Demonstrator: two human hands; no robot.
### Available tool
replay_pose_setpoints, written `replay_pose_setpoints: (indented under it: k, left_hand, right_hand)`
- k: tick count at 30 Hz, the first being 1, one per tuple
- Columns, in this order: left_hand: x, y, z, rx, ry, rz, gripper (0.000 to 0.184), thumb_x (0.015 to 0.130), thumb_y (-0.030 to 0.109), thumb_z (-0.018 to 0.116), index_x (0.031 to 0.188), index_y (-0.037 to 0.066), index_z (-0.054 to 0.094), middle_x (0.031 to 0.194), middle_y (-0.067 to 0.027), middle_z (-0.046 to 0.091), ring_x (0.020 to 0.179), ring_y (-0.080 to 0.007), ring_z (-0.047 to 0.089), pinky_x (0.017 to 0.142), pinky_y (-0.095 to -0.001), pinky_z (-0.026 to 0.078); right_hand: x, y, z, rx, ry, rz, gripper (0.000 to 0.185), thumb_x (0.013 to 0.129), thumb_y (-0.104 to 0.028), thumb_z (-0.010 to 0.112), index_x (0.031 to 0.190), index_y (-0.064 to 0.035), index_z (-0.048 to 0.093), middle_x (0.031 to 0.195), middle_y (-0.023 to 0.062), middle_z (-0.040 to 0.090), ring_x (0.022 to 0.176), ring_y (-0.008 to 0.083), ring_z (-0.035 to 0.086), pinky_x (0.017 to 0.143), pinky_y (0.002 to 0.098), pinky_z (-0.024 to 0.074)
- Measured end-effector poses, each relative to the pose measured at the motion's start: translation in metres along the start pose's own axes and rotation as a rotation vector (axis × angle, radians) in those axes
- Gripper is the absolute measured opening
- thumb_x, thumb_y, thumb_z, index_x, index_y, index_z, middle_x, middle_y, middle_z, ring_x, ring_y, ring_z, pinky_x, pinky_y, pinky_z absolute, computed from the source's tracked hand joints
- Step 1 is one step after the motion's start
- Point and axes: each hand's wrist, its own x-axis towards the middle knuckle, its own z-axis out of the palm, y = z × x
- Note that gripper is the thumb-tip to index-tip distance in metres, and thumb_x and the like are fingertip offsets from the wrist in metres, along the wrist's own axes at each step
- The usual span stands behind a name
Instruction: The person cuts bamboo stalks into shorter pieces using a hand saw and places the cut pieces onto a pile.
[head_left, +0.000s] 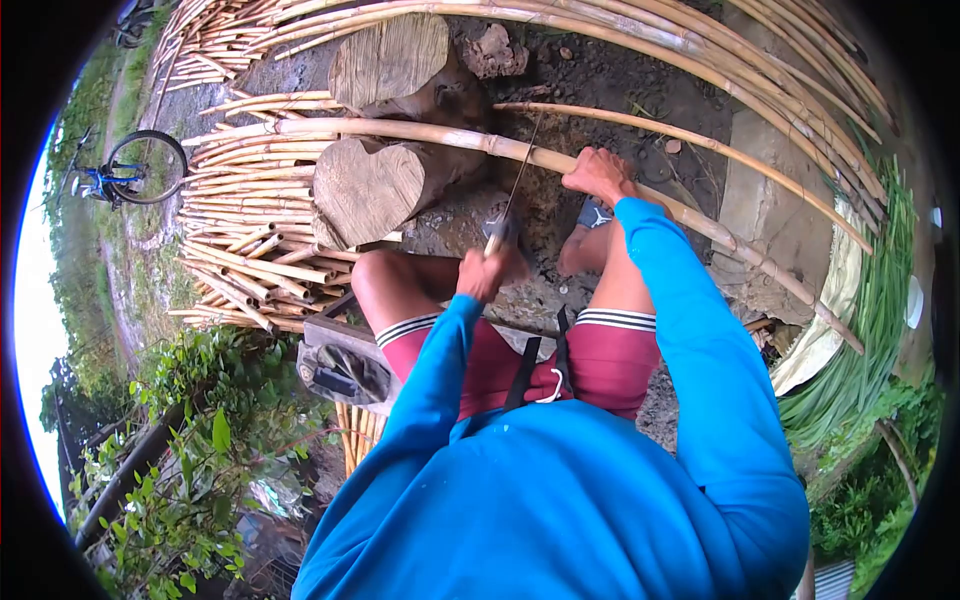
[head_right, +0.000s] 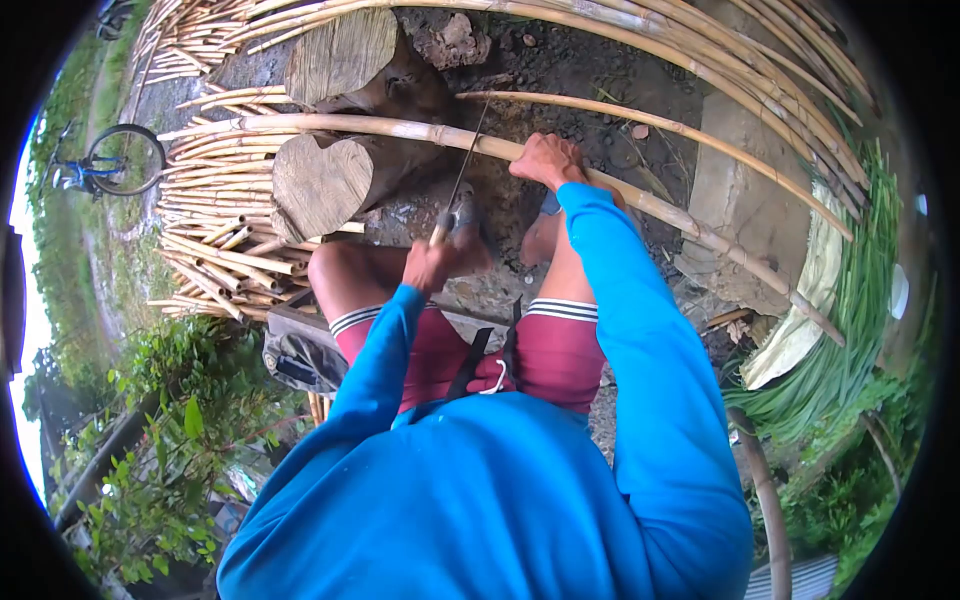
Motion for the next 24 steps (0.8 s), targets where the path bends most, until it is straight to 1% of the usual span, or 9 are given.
replay_pose_setpoints:
  k: [3,6,9,16,18,20,21,22,24]
  left_hand:
    - [-0.057,0.016,-0.017,-0.298,0.008,-0.451,0.046,0.071,0.035,0.068,0.087,-0.007,0.065,0.073,-0.0219,0.065,0.068,-0.0301,0.066,0.066,-0.0446,0.051]
    - [-0.041,0.015,-0.016,-0.59,-0.012,-0.699,0.045,0.073,0.032,0.068,0.091,-0.008,0.059,0.069,-0.015,0.063,0.057,-0.0222,0.062,0.052,-0.0368,0.049]
    - [-0.037,0.003,-0.011,-0.512,-0.034,-0.659,0.04,0.074,0.03,0.067,0.087,-0.007,0.058,0.066,-0.013,0.062,0.054,-0.0207,0.059,0.048,-0.035,0.046]
    - [-0.057,0.035,-0.032,-0.446,-0.109,-0.624,0.04,0.077,0.033,0.066,0.089,-0.006,0.06,0.066,-0.0108,0.062,0.057,-0.0193,0.06,0.05,-0.0356,0.046]
    - [-0.042,0.017,-0.017,-0.523,-0.085,-0.642,0.039,0.078,0.031,0.064,0.099,-0.002,0.064,0.069,-0.0128,0.064,0.058,-0.023,0.063,0.053,-0.0376,0.048]
    - [-0.001,0.018,-0.015,-0.194,-0.13,-0.263,0.04,0.079,0.034,0.062,0.105,0.003,0.067,0.081,-0.0211,0.066,0.073,-0.0314,0.066,0.061,-0.0412,0.052]
    - [0.034,0.027,-0.016,-0.17,-0.121,-0.241,0.041,0.078,0.035,0.062,0.103,0.003,0.068,0.086,-0.0236,0.066,0.079,-0.0334,0.067,0.066,-0.042,0.052]
    - [0.065,0.042,-0.019,-0.337,-0.129,-0.446,0.042,0.076,0.036,0.061,0.102,0.003,0.069,0.091,-0.0261,0.067,0.086,-0.0353,0.068,0.07,-0.0427,0.053]
    - [0.088,0.055,-0.024,-0.424,-0.155,-0.536,0.044,0.076,0.037,0.062,0.1,0.001,0.069,0.096,-0.0291,0.067,0.095,-0.0371,0.068,0.074,-0.0435,0.053]
  right_hand:
    - [0.002,0.0,-0.002,0.003,-0.017,0.048,0.048,0.067,-0.034,0.066,0.106,-0.007,0.073,0.116,0.0224,0.066,0.111,0.0393,0.063,0.097,0.0446,0.0491]
    - [0.001,-0.003,-0.003,0.005,-0.012,0.015,0.047,0.07,-0.031,0.063,0.107,-0.0038,0.071,0.116,0.0263,0.065,0.111,0.0423,0.062,0.098,0.0462,0.0485]
    - [0.004,-0.002,-0.001,-0.015,-0.027,0.028,0.048,0.069,-0.033,0.065,0.108,-0.0065,0.072,0.116,0.0223,0.067,0.112,0.039,0.062,0.097,0.0446,0.0489]
    - [0.004,0.001,0.005,-0.011,-0.042,0.017,0.049,0.069,-0.033,0.064,0.109,-0.007,0.071,0.117,0.0226,0.066,0.113,0.0385,0.062,0.097,0.0434,0.0488]
    - [0.003,0.001,0.008,-0.016,0.003,0.014,0.048,0.069,-0.034,0.064,0.107,-0.0063,0.072,0.114,0.0242,0.066,0.11,0.0401,0.063,0.096,0.0445,0.0494]
    - [0.001,0.001,0.01,-0.013,0.03,0.008,0.046,0.069,-0.035,0.065,0.105,-0.006,0.072,0.111,0.0258,0.067,0.107,0.0417,0.063,0.095,0.0459,0.0499]
    - [0.002,0.001,0.008,-0.016,0.031,0.01,0.046,0.069,-0.035,0.065,0.105,-0.006,0.072,0.111,0.0258,0.067,0.107,0.0417,0.063,0.095,0.0459,0.0499]
    - [0.001,0.002,0.008,-0.003,0.017,-0.002,0.046,0.069,-0.035,0.065,0.105,-0.006,0.072,0.111,0.0258,0.067,0.107,0.0421,0.063,0.095,0.0461,0.0498]
    - [-0.001,0.002,0.009,0.011,0.005,-0.014,0.046,0.069,-0.035,0.065,0.105,-0.0059,0.073,0.112,0.0259,0.066,0.107,0.0425,0.063,0.095,0.0463,0.0498]
